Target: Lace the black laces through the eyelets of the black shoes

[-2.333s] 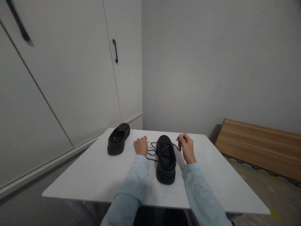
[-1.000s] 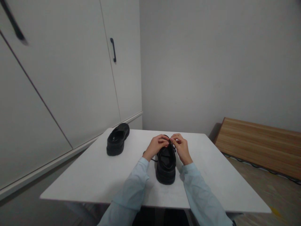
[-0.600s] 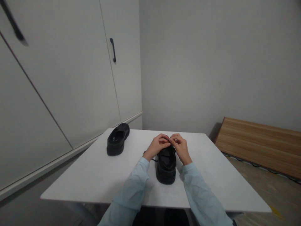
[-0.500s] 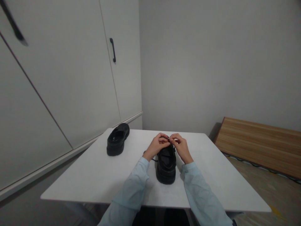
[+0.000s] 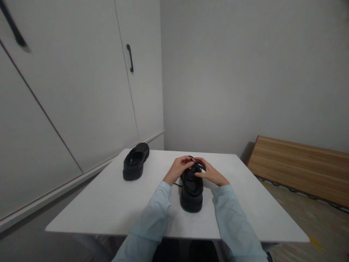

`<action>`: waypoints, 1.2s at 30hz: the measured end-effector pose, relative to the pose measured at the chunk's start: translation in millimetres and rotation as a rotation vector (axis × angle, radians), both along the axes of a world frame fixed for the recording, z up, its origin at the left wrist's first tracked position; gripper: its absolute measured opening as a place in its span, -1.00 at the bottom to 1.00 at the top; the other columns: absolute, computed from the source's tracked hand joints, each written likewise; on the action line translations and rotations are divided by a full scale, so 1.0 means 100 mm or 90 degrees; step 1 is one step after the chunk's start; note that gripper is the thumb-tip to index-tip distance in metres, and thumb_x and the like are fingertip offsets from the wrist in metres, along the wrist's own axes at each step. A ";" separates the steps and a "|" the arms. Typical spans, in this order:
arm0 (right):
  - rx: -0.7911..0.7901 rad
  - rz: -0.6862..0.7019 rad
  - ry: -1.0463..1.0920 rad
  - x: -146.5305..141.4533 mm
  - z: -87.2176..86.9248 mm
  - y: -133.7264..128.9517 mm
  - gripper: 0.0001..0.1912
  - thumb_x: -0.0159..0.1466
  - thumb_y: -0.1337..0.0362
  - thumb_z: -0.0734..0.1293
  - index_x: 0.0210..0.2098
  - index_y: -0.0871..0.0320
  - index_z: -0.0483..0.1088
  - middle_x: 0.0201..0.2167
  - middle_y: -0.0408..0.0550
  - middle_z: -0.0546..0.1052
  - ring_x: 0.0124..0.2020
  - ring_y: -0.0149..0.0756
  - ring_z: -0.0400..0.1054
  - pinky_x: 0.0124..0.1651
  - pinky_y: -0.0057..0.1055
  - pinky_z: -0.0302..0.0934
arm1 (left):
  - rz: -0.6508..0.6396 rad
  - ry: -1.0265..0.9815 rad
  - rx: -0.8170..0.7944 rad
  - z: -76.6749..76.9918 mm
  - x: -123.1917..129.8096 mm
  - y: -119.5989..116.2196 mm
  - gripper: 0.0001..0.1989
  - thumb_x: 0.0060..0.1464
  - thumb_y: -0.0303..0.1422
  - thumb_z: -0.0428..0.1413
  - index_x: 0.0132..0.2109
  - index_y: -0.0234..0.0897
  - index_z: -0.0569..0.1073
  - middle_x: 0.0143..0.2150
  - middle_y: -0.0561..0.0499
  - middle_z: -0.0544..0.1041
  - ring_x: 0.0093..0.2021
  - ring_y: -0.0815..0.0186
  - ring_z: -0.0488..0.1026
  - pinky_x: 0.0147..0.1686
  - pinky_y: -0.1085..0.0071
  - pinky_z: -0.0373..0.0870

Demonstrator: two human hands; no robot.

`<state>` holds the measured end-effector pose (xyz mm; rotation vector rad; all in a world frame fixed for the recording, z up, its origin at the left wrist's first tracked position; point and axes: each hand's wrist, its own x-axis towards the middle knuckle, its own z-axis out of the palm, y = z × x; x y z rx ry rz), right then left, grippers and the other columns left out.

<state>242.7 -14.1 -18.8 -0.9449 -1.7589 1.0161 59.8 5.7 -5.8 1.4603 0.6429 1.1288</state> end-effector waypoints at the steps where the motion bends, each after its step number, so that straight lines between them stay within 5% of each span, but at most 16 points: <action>1: -0.004 -0.014 -0.007 0.00 0.00 0.00 -0.33 -0.06 0.21 0.50 0.04 0.07 0.30 0.05 0.03 0.40 0.13 -0.15 0.24 0.21 -0.09 0.05 | 0.001 -0.002 0.003 0.01 -0.01 0.00 -0.72 -0.15 -0.26 0.24 -0.31 -0.38 0.49 -0.27 -0.07 0.55 -0.28 0.31 0.46 -0.30 0.46 0.38; 12: -0.032 -0.026 -0.035 0.04 -0.05 0.01 -0.41 -0.02 0.21 0.48 0.00 0.07 0.32 0.06 0.01 0.39 0.13 -0.14 0.23 0.21 -0.07 0.02 | 0.061 0.053 0.070 0.15 -0.18 0.12 -0.74 -0.09 -0.24 0.21 -0.30 -0.36 0.47 -0.32 -0.06 0.56 -0.28 0.30 0.48 -0.20 0.40 0.38; 19: -0.027 -0.029 -0.027 0.01 -0.04 0.00 -0.43 -0.02 0.20 0.48 -0.01 0.06 0.33 0.05 0.00 0.40 0.12 -0.13 0.23 0.23 -0.04 -0.01 | 0.086 0.124 0.164 0.53 -0.33 0.21 -0.80 -0.05 -0.30 0.17 -0.31 -0.35 0.44 -0.34 -0.03 0.52 -0.30 0.34 0.45 -0.19 0.41 0.35; 26: -0.057 -0.027 -0.043 0.01 -0.02 0.00 -0.39 -0.02 0.19 0.47 0.01 0.09 0.30 0.09 0.03 0.36 0.15 -0.12 0.19 0.25 -0.06 -0.05 | 0.005 0.134 0.215 0.94 -0.16 0.21 -0.89 0.00 -0.39 0.13 -0.33 -0.35 0.38 -0.41 0.04 0.47 -0.41 0.42 0.44 -0.31 0.45 0.35; 36: -0.065 -0.016 -0.041 0.01 -0.04 0.01 -0.42 0.00 0.17 0.46 0.00 0.08 0.28 0.09 0.01 0.34 0.13 -0.12 0.21 0.26 -0.08 -0.05 | 0.069 0.193 0.319 1.49 -0.03 0.16 -0.98 0.05 -0.48 0.06 -0.31 -0.34 0.37 -0.40 0.05 0.46 -0.42 0.44 0.45 -0.40 0.51 0.33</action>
